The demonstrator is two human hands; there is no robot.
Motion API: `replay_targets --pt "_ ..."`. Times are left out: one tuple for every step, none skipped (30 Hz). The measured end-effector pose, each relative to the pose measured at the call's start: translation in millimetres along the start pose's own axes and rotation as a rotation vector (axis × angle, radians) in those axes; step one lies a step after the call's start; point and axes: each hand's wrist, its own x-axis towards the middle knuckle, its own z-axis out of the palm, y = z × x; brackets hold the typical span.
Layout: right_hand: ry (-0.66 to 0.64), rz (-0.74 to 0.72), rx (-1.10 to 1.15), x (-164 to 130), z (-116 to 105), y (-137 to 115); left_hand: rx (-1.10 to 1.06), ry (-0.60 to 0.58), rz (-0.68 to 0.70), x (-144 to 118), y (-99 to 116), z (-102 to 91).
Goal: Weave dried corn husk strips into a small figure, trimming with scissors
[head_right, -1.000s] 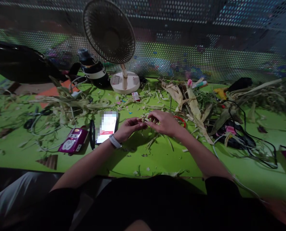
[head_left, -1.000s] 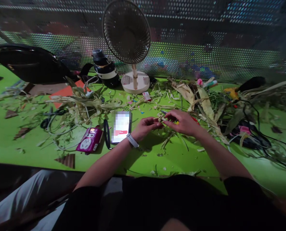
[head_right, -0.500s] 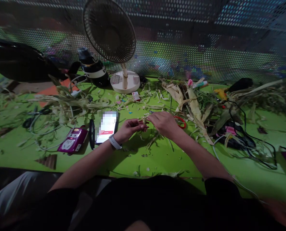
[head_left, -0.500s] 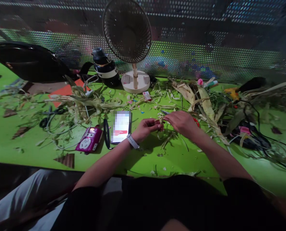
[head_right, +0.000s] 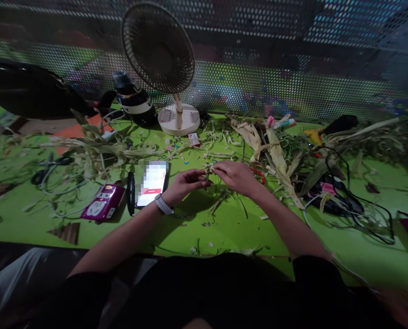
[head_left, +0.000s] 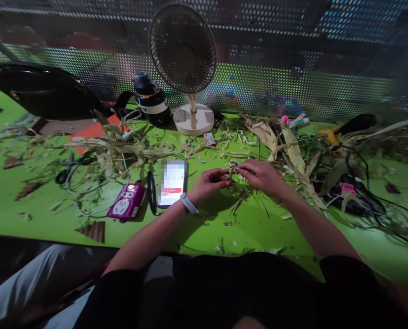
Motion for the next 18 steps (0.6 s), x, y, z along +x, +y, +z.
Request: replay_targets --pt "0.034 0.028 0.002 0.2 -3.7 1.1 0.029 -0.036 -0.030 -0.3 0.1 -0.8" --pt "0.077 0.063 0.009 0.5 -7.9 2.2 0.067 -0.084 -0.065 -0.8 0.2 -1.4" --pt "0.117 0.102 0.026 1.0 -12.1 3.2 0.108 -0.140 -0.103 -1.4 0.1 -1.7" --pt "0.150 0.144 0.051 1.7 -15.9 4.0 0.145 -0.198 -0.137 -2.2 0.0 -1.6" --pt "0.167 0.184 0.084 2.5 -19.1 4.6 0.175 -0.254 -0.169 -3.1 -0.2 -1.2" --pt "0.170 0.222 0.120 3.5 -21.4 5.0 0.197 -0.306 -0.198 -4.1 -0.5 -0.6" --pt "0.162 0.257 0.156 4.5 -22.9 5.2 0.210 -0.347 -0.220 -4.9 -0.8 0.1" --pt "0.148 0.289 0.195 5.4 -23.5 5.2 0.220 -0.374 -0.231 -5.7 -1.3 0.8" --pt "0.135 0.321 0.239 6.4 -23.6 5.2 0.228 -0.386 -0.234 -6.3 -1.7 1.4" --pt "0.123 0.355 0.290 7.3 -23.4 5.2 0.234 -0.388 -0.232 -6.6 -2.3 1.7" --pt "0.104 0.389 0.349 8.2 -23.2 5.3 0.237 -0.384 -0.227 -6.8 -3.0 1.9" --pt "0.067 0.419 0.410 9.1 -23.3 5.6 0.237 -0.378 -0.221 -6.8 -3.8 1.7" --pt "0.006 0.439 0.466 10.3 -23.8 6.4 0.235 -0.375 -0.216 -6.6 -4.8 1.4" --pt "-0.082 0.446 0.513 11.9 -24.6 7.7 0.232 -0.379 -0.217 -6.4 -5.8 1.0" --pt "-0.195 0.439 0.548 14.2 -25.7 9.6 0.227 -0.388 -0.219 -6.2 -6.8 0.6" --pt "-0.322 0.418 0.573 17.2 -26.9 12.5 0.220 -0.396 -0.221 -6.1 -7.8 0.3" --pt "-0.429 0.396 0.593 21.2 -28.0 16.3 0.214 -0.405 -0.223 -6.1 -8.7 0.1" --pt "-0.481 0.388 0.612 26.2 -28.9 21.0 0.211 -0.413 -0.224 -6.2 -9.3 0.2"
